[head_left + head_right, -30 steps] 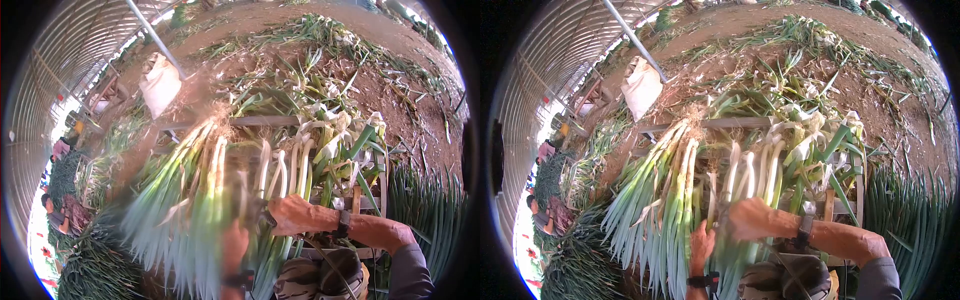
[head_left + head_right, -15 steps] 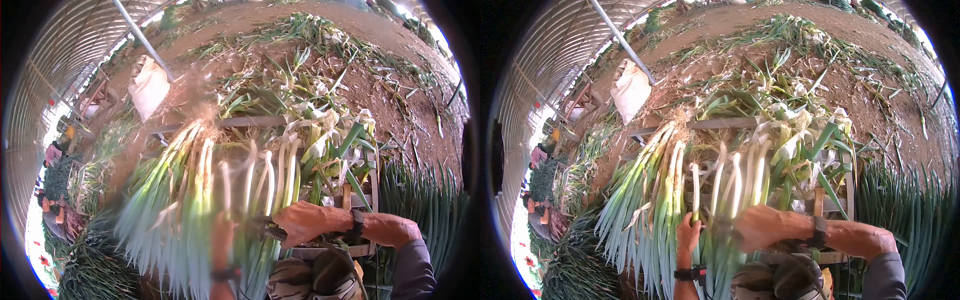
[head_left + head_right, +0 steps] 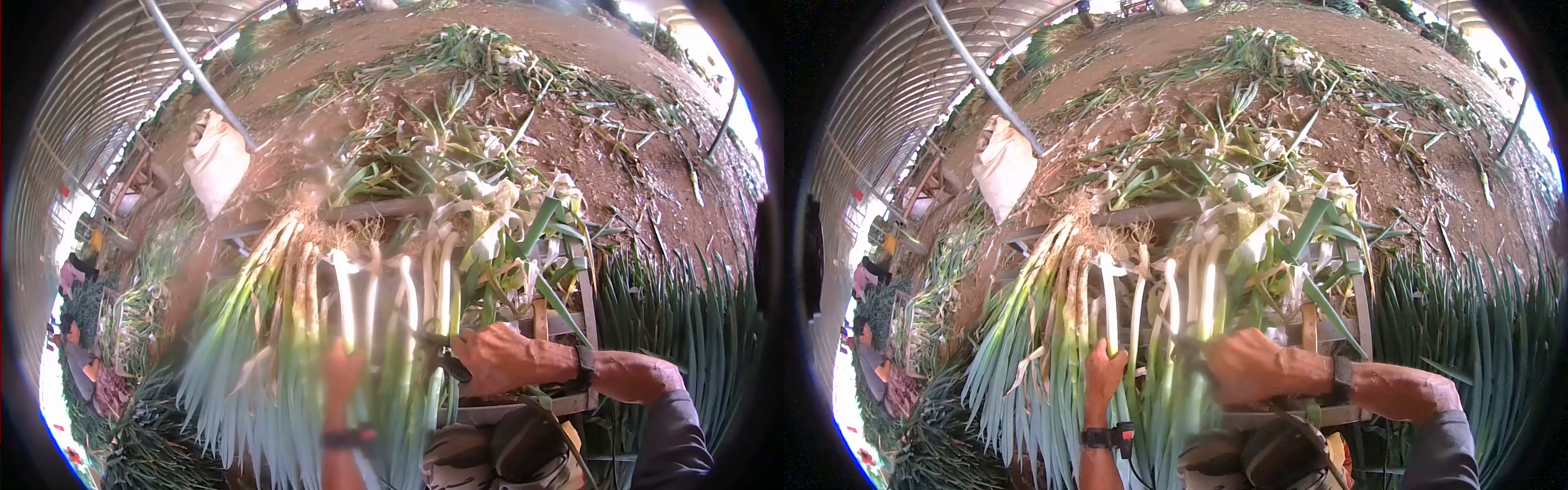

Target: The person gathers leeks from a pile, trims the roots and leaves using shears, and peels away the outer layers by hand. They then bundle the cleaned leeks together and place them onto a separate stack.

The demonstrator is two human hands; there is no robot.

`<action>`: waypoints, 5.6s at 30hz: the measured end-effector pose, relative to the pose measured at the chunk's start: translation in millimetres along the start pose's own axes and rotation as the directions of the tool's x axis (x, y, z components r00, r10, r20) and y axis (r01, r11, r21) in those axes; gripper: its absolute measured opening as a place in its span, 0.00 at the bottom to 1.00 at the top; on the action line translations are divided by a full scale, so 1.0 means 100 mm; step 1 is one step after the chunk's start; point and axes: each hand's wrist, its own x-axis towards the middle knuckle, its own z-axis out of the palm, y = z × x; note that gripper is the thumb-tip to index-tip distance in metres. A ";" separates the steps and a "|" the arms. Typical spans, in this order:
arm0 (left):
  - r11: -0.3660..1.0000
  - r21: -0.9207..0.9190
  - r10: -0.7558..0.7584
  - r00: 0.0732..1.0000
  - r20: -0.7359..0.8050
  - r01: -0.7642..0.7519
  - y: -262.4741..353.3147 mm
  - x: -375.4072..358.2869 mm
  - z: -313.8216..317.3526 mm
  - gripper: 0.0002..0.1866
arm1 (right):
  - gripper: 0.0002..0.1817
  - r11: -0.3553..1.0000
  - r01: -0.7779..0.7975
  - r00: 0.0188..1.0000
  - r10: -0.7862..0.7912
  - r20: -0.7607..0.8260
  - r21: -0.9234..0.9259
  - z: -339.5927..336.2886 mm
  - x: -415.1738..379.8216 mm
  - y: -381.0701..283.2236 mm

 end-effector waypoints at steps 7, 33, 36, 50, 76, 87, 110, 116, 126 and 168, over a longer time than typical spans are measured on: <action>0.983 0.066 -0.176 0.976 0.130 0.169 0.41 -0.12 0.07 0.33 | 0.39 0.987 -0.159 0.986 0.158 0.043 0.010 -0.14 -0.13 0.10; 0.956 0.287 0.049 0.998 0.044 -0.059 0.27 -0.26 0.53 0.22 | 0.44 0.879 -0.341 0.917 0.233 -0.324 -0.333 0.53 -0.81 0.62; 0.969 0.242 0.032 0.999 0.040 -0.041 0.37 -0.22 0.44 0.21 | 0.38 0.982 -0.153 0.900 0.092 -0.426 -0.112 0.53 -0.47 0.58; 0.973 0.201 0.073 0.975 0.208 -0.115 0.23 0.12 0.62 0.21 | 0.19 0.558 -0.249 0.924 0.381 0.023 0.792 0.91 0.71 0.79; 0.928 -0.373 0.007 0.999 0.033 0.005 0.82 -0.13 -0.15 0.25 | 0.19 0.717 0.198 0.975 -0.076 -0.207 0.668 1.06 0.53 0.54; 0.942 -0.293 0.249 0.927 0.281 -0.165 0.89 -0.36 0.05 0.20 | 0.34 0.510 -0.101 0.993 -0.001 0.117 0.854 0.87 0.80 0.22; 0.995 -0.003 0.099 0.983 0.153 -0.100 1.06 -1.65 -0.68 0.22 | 0.11 0.430 0.582 0.397 0.591 -0.703 0.690 0.03 1.70 0.79; 0.858 -0.510 0.074 0.969 0.236 0.059 0.51 -2.30 -1.09 0.33 | 0.08 0.544 0.089 0.582 0.651 -0.487 0.834 -1.73 0.36 0.93; 0.539 -0.738 -0.053 0.891 0.450 0.405 0.03 -2.43 -1.30 0.26 | 0.37 0.973 0.087 0.869 0.030 -0.493 0.212 -0.69 0.36 0.06; 0.637 -0.694 -0.022 0.908 0.419 0.336 0.42 -2.74 -1.20 0.19 | 0.21 0.171 0.432 0.798 0.383 -0.464 0.885 -0.98 0.74 -0.05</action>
